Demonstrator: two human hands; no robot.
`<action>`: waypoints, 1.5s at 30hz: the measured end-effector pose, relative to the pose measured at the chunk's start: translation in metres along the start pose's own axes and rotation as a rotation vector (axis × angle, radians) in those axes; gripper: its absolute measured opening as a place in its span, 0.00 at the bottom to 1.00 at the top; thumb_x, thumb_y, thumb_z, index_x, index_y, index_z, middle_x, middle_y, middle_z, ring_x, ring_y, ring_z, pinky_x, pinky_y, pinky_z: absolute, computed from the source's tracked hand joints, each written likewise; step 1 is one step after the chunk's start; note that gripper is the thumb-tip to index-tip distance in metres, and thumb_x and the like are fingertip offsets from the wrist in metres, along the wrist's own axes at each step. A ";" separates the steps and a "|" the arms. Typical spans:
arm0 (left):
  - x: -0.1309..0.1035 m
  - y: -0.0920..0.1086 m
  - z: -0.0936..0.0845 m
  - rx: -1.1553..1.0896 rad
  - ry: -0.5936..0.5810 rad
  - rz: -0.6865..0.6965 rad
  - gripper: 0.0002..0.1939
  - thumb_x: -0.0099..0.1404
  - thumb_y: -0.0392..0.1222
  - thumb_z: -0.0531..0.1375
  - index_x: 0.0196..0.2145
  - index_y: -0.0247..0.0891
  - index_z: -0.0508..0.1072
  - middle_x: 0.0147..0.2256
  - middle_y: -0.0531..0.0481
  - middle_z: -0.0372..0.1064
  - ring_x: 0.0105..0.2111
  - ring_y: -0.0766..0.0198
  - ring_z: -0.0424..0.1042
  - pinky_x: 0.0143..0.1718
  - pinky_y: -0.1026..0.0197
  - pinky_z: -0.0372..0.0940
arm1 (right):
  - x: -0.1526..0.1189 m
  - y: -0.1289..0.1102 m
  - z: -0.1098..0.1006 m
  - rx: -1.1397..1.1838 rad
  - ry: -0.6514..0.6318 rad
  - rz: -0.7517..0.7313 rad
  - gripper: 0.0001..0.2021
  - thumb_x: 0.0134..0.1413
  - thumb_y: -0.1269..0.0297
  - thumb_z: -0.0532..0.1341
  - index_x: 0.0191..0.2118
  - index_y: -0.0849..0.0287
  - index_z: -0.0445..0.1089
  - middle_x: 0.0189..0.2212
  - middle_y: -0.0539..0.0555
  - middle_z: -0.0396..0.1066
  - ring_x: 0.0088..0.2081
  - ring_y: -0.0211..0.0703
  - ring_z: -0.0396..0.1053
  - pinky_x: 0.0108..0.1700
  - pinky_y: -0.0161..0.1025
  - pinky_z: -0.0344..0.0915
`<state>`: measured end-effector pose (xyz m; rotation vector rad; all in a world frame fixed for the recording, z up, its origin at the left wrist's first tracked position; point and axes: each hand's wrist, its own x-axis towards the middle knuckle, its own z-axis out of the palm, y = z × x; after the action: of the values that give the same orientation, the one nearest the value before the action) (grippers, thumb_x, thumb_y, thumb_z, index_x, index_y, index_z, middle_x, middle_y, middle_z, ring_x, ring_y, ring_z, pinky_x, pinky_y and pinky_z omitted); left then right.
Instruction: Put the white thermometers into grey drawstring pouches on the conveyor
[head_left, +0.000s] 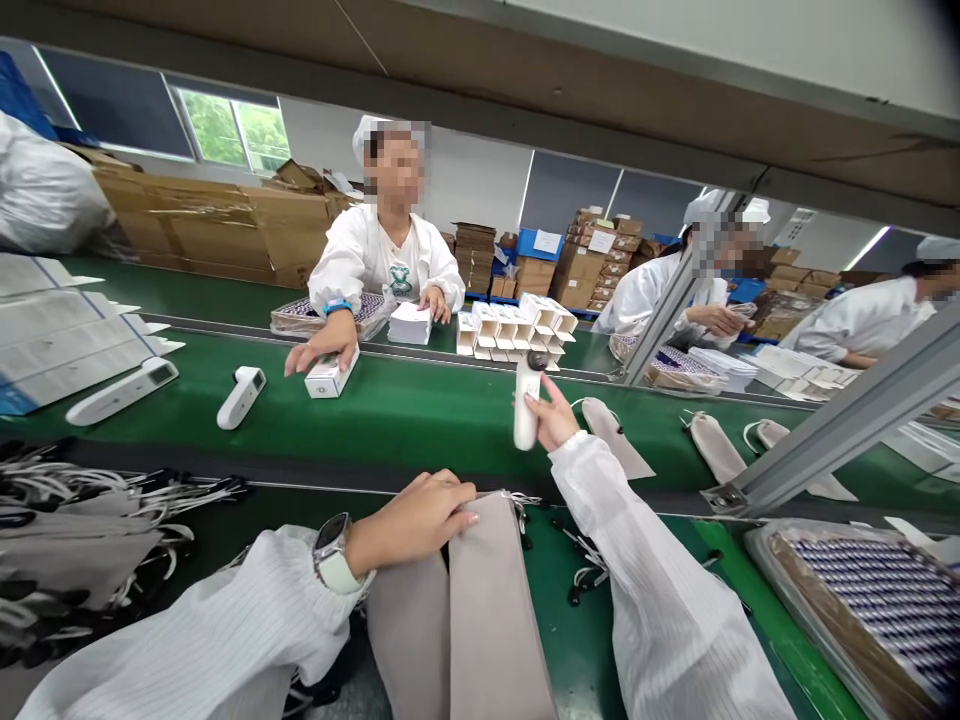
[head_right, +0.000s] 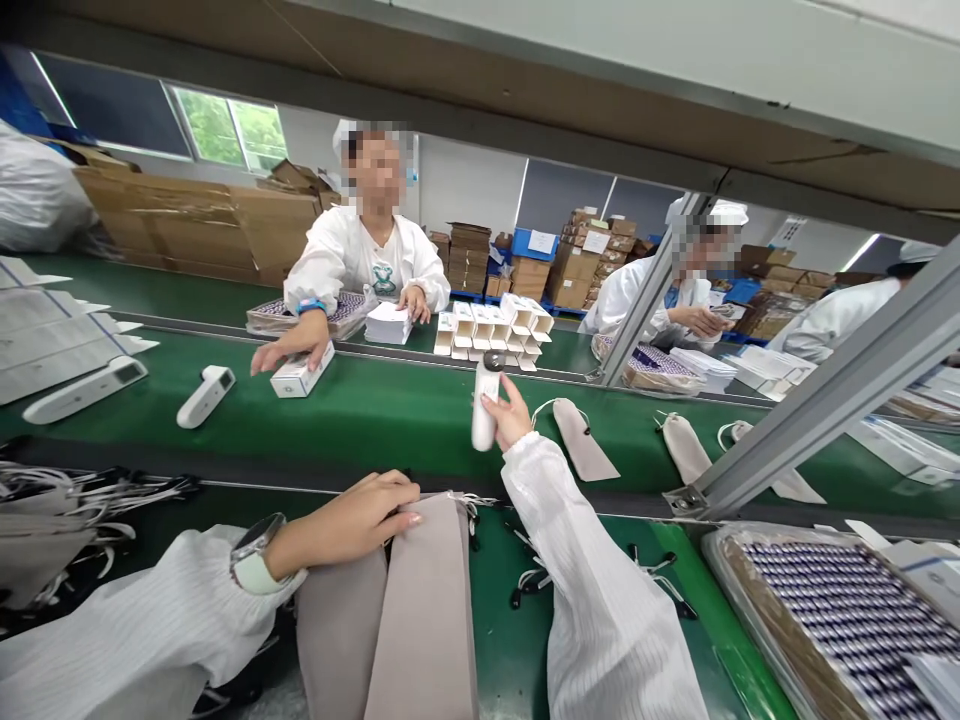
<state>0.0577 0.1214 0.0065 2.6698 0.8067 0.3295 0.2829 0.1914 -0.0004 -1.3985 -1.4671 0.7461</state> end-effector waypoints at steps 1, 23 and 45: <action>0.001 -0.001 -0.004 -0.029 0.014 -0.014 0.11 0.63 0.44 0.47 0.26 0.38 0.59 0.25 0.56 0.59 0.33 0.65 0.60 0.33 0.64 0.52 | -0.003 -0.012 0.001 0.279 -0.047 -0.013 0.33 0.49 0.64 0.53 0.57 0.49 0.33 0.40 0.53 0.65 0.40 0.44 0.66 0.38 0.45 0.63; 0.002 0.004 -0.035 -0.324 0.488 -0.216 0.10 0.60 0.46 0.49 0.30 0.37 0.64 0.31 0.53 0.55 0.28 0.68 0.59 0.28 0.67 0.56 | -0.052 -0.058 0.036 -0.016 -0.511 -0.229 0.26 0.51 0.46 0.44 0.18 0.62 0.65 0.20 0.52 0.65 0.21 0.34 0.61 0.20 0.31 0.57; -0.029 0.045 -0.042 -0.343 0.604 -0.051 0.09 0.62 0.40 0.49 0.31 0.38 0.68 0.34 0.49 0.58 0.36 0.63 0.61 0.38 0.63 0.59 | -0.065 -0.073 0.056 0.270 -0.207 -0.358 0.18 0.33 0.58 0.62 0.33 0.58 0.58 0.25 0.48 0.62 0.27 0.37 0.63 0.30 0.35 0.62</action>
<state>0.0431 0.0799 0.0581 2.2312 0.8780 1.1805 0.1968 0.1258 0.0304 -0.8448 -1.6495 0.8376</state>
